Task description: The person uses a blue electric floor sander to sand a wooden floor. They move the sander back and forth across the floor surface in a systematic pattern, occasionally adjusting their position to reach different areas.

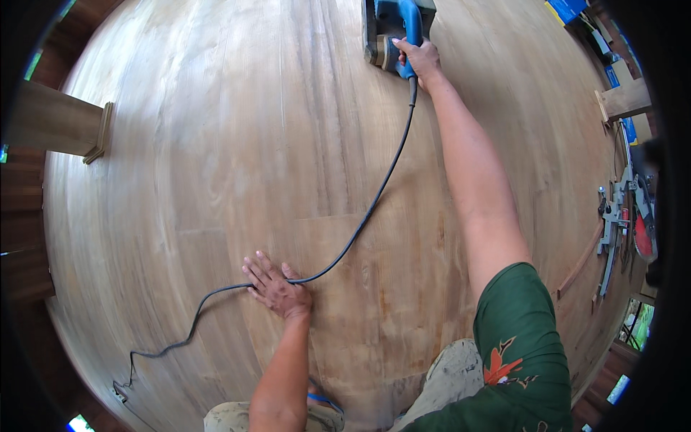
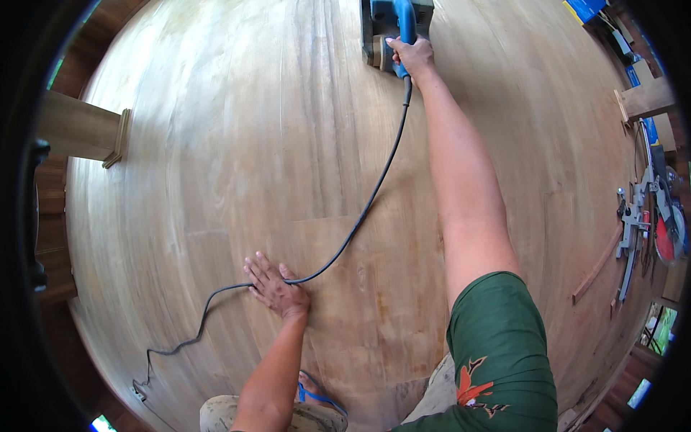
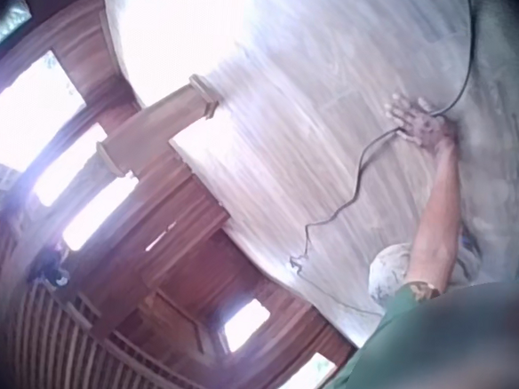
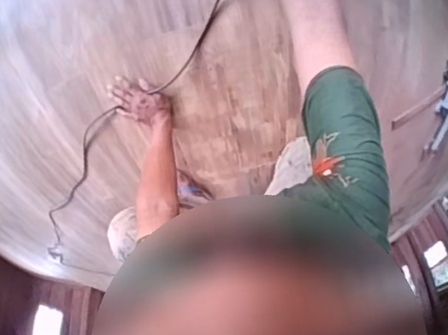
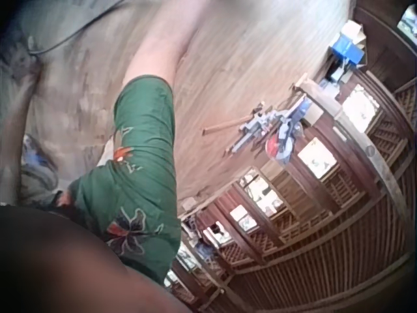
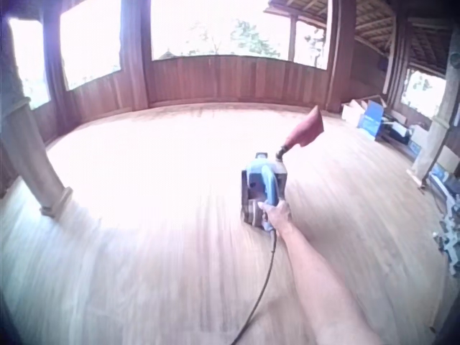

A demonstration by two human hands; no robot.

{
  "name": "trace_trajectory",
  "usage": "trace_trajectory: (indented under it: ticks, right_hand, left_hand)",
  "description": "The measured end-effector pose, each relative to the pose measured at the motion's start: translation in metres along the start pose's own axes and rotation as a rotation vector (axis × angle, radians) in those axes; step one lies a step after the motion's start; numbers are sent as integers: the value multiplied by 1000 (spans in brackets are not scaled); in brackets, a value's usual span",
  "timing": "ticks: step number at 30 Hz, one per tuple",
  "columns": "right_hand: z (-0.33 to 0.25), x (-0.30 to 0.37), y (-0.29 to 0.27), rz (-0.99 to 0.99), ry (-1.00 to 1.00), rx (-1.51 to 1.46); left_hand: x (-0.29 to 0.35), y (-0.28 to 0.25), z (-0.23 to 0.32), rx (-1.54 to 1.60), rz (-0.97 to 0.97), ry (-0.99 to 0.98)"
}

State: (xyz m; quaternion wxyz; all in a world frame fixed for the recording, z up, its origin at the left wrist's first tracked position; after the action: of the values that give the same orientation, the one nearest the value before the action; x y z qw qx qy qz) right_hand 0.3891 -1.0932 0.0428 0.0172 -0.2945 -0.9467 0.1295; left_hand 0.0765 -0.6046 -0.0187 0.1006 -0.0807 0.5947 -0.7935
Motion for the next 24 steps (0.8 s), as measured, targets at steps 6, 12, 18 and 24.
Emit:
trace_trajectory:
  ticks: [6,12,18,24]
  right_hand:
    - [0,81,-18,23,50,92]
    - [6,249,-54,47,85,87]
    - [-5,454,-108,-11,257,164]
    - [-16,505,-126,121,335,124]
  left_hand:
    - [0,-2,3,-15,-13,-5]
    - [0,1,0,-9,7,-4]
    - [1,1,2,4,20,-18]
    - [1,2,-1,-32,-5,-24]
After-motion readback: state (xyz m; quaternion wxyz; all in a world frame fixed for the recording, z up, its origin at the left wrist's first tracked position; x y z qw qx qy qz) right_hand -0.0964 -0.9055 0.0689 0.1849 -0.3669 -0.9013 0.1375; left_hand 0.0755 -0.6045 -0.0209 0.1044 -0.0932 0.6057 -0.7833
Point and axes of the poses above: each hand's wrist, its own x-axis away from the middle knuckle, its own y-axis out of the palm, z = x × y, the point moved 2 cm from there along -x, towards the middle knuckle, and after that the axes turned 13 degrees about x, right-handed, at the moved point
